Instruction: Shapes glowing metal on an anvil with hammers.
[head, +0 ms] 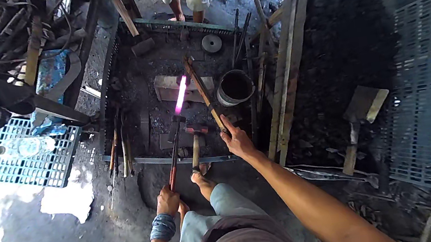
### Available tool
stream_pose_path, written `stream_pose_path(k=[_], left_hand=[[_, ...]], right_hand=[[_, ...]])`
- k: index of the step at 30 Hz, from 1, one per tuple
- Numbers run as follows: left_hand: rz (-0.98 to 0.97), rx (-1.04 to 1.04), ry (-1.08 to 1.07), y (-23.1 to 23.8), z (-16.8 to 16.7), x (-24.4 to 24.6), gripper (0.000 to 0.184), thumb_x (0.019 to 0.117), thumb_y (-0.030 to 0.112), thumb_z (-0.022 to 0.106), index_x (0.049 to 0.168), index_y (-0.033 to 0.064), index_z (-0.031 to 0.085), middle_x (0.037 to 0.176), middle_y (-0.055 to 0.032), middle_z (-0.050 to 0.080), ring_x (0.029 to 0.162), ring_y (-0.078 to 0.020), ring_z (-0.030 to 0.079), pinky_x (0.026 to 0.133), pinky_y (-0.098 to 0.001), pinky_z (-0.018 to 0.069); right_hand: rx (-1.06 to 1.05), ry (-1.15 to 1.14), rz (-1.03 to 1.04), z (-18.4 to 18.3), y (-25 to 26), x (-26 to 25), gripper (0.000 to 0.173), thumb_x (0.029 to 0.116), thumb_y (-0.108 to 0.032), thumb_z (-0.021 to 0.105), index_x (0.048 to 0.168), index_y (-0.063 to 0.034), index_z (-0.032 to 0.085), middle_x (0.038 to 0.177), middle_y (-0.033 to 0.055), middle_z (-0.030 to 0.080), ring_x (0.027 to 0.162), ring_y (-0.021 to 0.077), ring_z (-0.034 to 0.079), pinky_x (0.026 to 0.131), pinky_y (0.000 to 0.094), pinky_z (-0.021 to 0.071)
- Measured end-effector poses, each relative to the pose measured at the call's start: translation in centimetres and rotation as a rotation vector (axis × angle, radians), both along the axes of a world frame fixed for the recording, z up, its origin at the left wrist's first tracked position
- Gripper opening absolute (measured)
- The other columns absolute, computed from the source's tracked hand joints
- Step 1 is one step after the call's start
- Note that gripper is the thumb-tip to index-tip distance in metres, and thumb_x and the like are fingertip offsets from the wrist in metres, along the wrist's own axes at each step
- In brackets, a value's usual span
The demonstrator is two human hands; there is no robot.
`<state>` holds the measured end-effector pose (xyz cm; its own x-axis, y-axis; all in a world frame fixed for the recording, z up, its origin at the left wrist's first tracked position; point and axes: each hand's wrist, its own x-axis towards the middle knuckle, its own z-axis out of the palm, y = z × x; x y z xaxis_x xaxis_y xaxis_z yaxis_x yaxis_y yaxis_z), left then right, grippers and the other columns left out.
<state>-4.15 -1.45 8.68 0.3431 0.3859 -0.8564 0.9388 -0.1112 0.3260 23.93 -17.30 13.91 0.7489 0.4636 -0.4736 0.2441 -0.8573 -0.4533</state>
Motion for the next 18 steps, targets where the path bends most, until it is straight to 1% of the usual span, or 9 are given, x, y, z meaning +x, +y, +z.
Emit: stream_pose_path(k=[4, 7, 9, 11, 13, 18], left_hand=[[0.009, -0.005, 0.003, 0.0, 0.0, 0.1, 0.033, 0.0938, 0.017, 0.064, 0.123, 0.0014, 0.065, 0.112, -0.0249, 0.070, 0.107, -0.0413, 0.068, 0.092, -0.0624, 0.0530], [0.007, -0.009, 0.022, -0.1, 0.0, 0.2, 0.035, 0.0946, 0.018, 0.064, 0.125, 0.0019, 0.064, 0.115, -0.0248, 0.069, 0.109, -0.0412, 0.068, 0.093, -0.0623, 0.0526], [-0.002, -0.003, 0.028, 0.0, -0.1, 0.3, 0.034, 0.0948, 0.019, 0.063, 0.125, 0.0019, 0.064, 0.114, -0.0245, 0.069, 0.109, -0.0404, 0.068, 0.094, -0.0617, 0.0527], [-0.009, -0.005, 0.030, 0.0, -0.1, 0.3, 0.034, 0.0949, 0.018, 0.063, 0.124, 0.0014, 0.064, 0.115, -0.0247, 0.069, 0.109, -0.0403, 0.068, 0.093, -0.0615, 0.0527], [-0.010, -0.003, 0.035, 0.0, 0.1, 0.5, 0.033, 0.0950, 0.018, 0.062, 0.123, 0.0016, 0.065, 0.115, -0.0246, 0.069, 0.109, -0.0401, 0.068, 0.093, -0.0615, 0.0528], [-0.014, -0.014, 0.043, 0.1, 0.5, 0.5, 0.033, 0.0964, 0.018, 0.060, 0.125, 0.0020, 0.063, 0.117, -0.0246, 0.069, 0.111, -0.0397, 0.068, 0.094, -0.0612, 0.0528]], right_hand=[[-0.039, -0.037, 0.029, 0.0, 0.2, -0.4, 0.060, 0.1077, -0.030, 0.047, 0.165, -0.0221, 0.029, 0.111, 0.0179, 0.074, 0.097, 0.0333, 0.072, 0.091, 0.0486, 0.0553], [-0.106, -0.047, 0.066, 0.4, 0.6, -0.4, 0.061, 0.1082, -0.030, 0.045, 0.165, -0.0244, 0.026, 0.111, 0.0175, 0.074, 0.100, 0.0332, 0.071, 0.092, 0.0483, 0.0545], [-0.159, -0.037, 0.079, 0.4, 0.9, -0.5, 0.061, 0.1088, -0.032, 0.043, 0.166, -0.0276, 0.022, 0.113, 0.0167, 0.073, 0.103, 0.0334, 0.071, 0.092, 0.0492, 0.0546], [-0.193, -0.031, 0.083, 0.3, 1.0, -0.8, 0.061, 0.1091, -0.033, 0.041, 0.167, -0.0303, 0.019, 0.113, 0.0163, 0.073, 0.103, 0.0337, 0.071, 0.092, 0.0502, 0.0549], [-0.211, -0.036, 0.086, 0.2, 1.1, -1.1, 0.062, 0.1092, -0.033, 0.040, 0.167, -0.0310, 0.018, 0.112, 0.0160, 0.073, 0.102, 0.0335, 0.071, 0.091, 0.0496, 0.0550], [-0.189, -0.052, 0.071, -0.7, 1.1, -1.8, 0.062, 0.1085, -0.032, 0.041, 0.166, -0.0312, 0.019, 0.111, 0.0154, 0.074, 0.099, 0.0331, 0.072, 0.089, 0.0500, 0.0562]])
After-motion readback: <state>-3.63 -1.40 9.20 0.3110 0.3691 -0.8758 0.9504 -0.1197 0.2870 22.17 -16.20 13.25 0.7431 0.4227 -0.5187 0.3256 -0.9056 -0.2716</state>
